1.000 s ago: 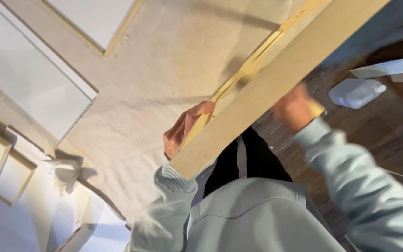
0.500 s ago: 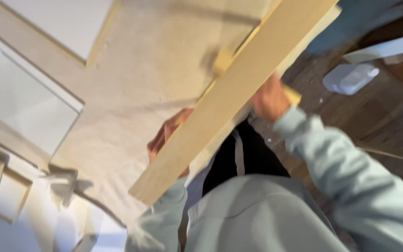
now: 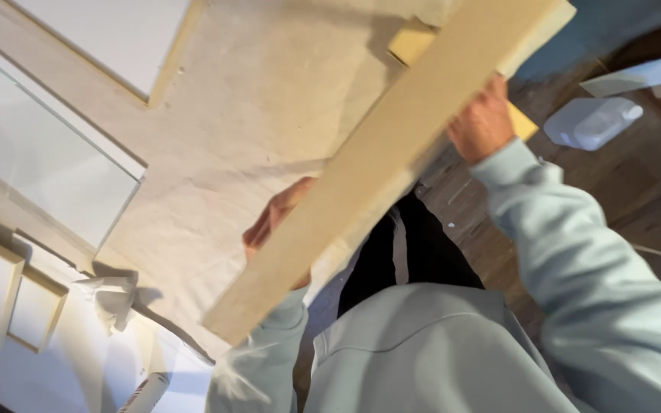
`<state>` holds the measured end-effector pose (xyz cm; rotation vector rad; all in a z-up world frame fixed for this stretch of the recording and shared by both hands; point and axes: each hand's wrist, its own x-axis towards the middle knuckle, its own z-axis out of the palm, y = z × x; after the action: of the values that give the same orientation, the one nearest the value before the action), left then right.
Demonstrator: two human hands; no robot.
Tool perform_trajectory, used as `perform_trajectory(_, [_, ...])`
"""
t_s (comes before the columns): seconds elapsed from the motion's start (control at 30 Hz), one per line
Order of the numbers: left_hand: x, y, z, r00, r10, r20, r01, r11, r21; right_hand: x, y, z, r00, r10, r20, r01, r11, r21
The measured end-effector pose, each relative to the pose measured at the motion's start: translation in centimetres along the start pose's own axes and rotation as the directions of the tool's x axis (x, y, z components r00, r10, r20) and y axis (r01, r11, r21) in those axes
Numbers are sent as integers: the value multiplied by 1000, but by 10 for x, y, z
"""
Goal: Sanding the edges and surface of a wooden picture frame using a sanding block.
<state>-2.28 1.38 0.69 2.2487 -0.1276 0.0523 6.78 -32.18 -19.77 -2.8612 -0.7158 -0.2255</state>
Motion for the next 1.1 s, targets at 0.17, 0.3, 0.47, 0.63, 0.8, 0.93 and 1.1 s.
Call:
perform_trajectory(0.17, [21,1,1,999,4,-40,-2,999,52,29,-31,-50,998,-21,-65,32,986,163])
perform_trajectory(0.3, [46,0,-16,992,-117,-40,115,991,-66,36,-24,-38,992,48,-113,-32,990,137])
perform_trajectory(0.47, [71,-42,-24,990,-124,-62,110,975,-195,22,-21,-45,999,34,0,-33,977,208])
perform_trajectory(0.63, [91,-63,-27,970,-239,-47,209,915,-344,16,-28,-30,998,37,-57,-23,972,233])
perform_trajectory(0.8, [102,-64,-32,968,-249,-23,226,911,-345,36,-21,-67,998,40,-57,-27,976,215])
perform_trajectory(0.93, [106,-66,-34,970,-242,-27,223,925,-308,20,-17,-35,998,-9,-60,22,974,224])
perform_trajectory(1.1, [105,-66,-35,967,-252,-19,231,912,-340,54,-18,-68,998,-37,-52,46,980,195])
